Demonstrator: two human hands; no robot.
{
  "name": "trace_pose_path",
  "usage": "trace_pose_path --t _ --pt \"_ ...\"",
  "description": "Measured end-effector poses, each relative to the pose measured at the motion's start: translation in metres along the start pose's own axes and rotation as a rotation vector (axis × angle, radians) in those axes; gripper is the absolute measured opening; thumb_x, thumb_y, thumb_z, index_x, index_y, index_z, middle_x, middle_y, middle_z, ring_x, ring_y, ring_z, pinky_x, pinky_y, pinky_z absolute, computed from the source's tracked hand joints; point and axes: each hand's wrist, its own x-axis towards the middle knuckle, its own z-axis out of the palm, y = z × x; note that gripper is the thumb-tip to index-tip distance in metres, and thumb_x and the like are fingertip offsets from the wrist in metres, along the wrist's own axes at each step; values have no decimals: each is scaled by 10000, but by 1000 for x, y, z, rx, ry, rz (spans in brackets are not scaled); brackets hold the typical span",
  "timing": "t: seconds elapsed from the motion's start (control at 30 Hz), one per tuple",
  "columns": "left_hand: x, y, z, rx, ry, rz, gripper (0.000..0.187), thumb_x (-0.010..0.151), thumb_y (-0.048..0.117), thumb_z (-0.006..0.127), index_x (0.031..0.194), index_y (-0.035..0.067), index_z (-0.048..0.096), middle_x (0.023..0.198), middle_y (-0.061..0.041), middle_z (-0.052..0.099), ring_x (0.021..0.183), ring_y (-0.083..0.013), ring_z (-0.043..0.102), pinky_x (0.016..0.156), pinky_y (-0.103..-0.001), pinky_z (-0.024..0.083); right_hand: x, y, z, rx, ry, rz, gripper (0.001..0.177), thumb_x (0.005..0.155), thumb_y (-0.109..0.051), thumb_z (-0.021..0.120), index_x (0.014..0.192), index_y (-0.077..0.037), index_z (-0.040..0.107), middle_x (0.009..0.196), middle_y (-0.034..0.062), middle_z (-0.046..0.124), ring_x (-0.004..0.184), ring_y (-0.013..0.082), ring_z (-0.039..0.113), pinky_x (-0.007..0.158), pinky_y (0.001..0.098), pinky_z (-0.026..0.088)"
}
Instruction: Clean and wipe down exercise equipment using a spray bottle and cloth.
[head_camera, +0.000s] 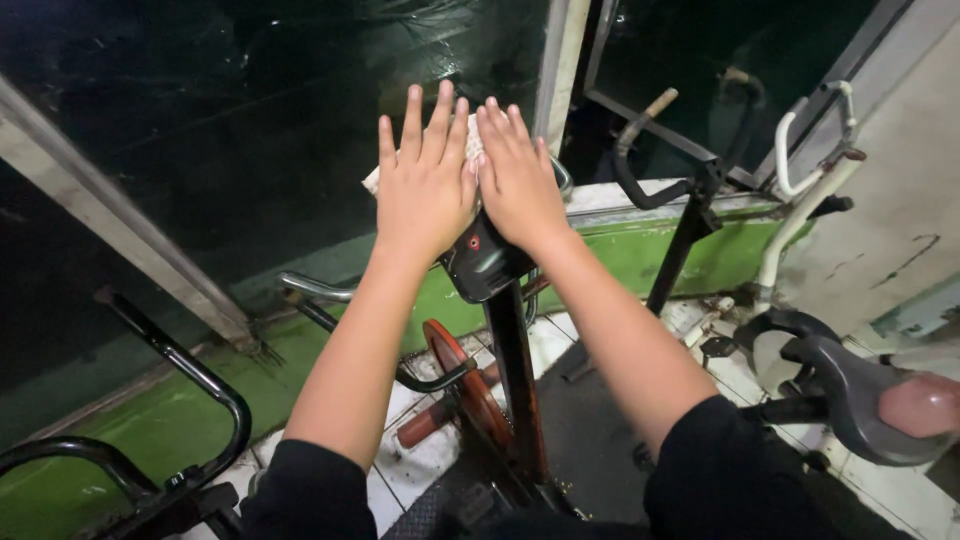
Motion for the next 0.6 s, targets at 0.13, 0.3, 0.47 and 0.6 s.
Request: trace_pose_path --t 0.13,0.3,0.47,0.6 --pt "-1 -1 3 -18 -8 23 636 1042 341 555 1612 88 429 1712 -97 266 1588 -345 162 1257 -606 139 -8 -2 -4 -12 -2 11 578 1046 -228 430 1599 -79 346 1681 120 301 1567 336 241 1210 594 248" --pt "-1 -2 7 7 -1 30 636 1043 323 563 1621 91 435 1711 -104 282 1589 -347 176 1260 -608 140 -2 1 -2 -33 -15 11 560 1071 -224 420 1608 -90 342 1689 109 309 1573 336 247 1224 599 242" --pt "-18 5 -10 -37 -13 57 652 1032 314 575 1626 84 437 1716 -111 285 1590 -353 184 1261 -604 148 -35 -10 -6 -27 29 1 570 1071 -232 430 1605 -57 335 1682 161 310 1566 368 267 1222 585 266" --pt "-19 6 -16 -99 -86 94 650 1007 323 579 1598 85 450 1703 -110 300 1575 -372 202 1241 -619 158 -57 -14 -11 -48 54 -2 580 1070 -249 456 1597 -37 337 1667 185 324 1562 378 296 1232 574 282"
